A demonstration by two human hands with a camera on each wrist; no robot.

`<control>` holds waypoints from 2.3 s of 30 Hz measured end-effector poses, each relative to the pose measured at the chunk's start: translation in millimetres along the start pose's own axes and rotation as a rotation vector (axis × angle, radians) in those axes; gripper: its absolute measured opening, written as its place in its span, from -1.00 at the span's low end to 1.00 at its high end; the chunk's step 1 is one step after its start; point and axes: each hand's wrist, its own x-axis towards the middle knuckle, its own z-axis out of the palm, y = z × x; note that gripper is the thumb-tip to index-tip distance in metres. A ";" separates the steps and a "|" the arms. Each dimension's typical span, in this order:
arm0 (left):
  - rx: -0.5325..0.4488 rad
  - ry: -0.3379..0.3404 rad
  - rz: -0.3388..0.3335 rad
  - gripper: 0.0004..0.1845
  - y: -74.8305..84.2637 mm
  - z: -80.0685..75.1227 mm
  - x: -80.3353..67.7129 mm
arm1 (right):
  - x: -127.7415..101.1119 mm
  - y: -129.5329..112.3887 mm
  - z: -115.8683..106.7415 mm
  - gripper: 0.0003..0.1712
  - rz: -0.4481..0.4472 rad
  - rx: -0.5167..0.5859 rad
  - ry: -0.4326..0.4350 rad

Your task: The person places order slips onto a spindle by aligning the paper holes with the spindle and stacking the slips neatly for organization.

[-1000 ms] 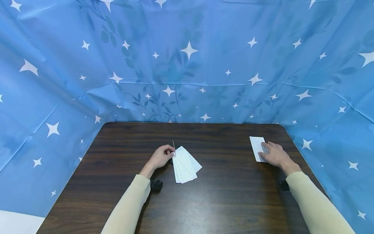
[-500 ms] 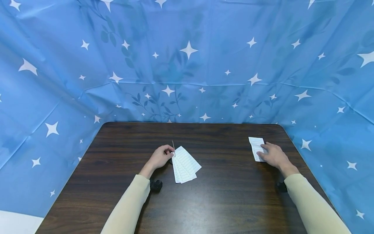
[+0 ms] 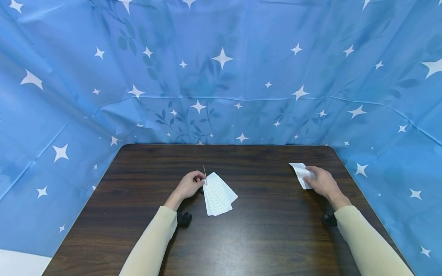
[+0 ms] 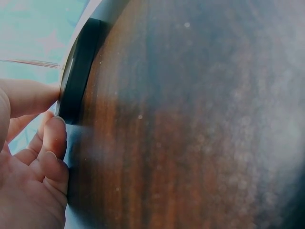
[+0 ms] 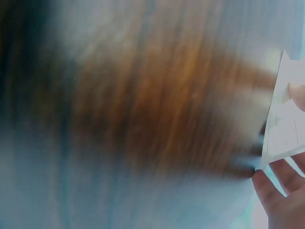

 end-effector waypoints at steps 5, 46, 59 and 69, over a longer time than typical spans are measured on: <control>0.005 0.002 -0.002 -0.89 0.0 -0.3 0.3 | -2.1 -6.4 0.7 -0.43 0.010 0.054 0.057; 0.005 0.002 0.011 -0.89 0.9 -0.6 -0.5 | -1.4 -54.3 16.4 -0.45 -0.043 0.371 0.074; 0.007 0.019 0.020 -0.89 0.0 1.6 -2.5 | -8.2 -73.1 20.5 -0.47 -0.077 0.383 0.067; 0.010 0.018 0.010 -0.88 0.6 2.4 -3.9 | -13.6 -92.4 22.0 -0.46 -0.113 0.432 0.057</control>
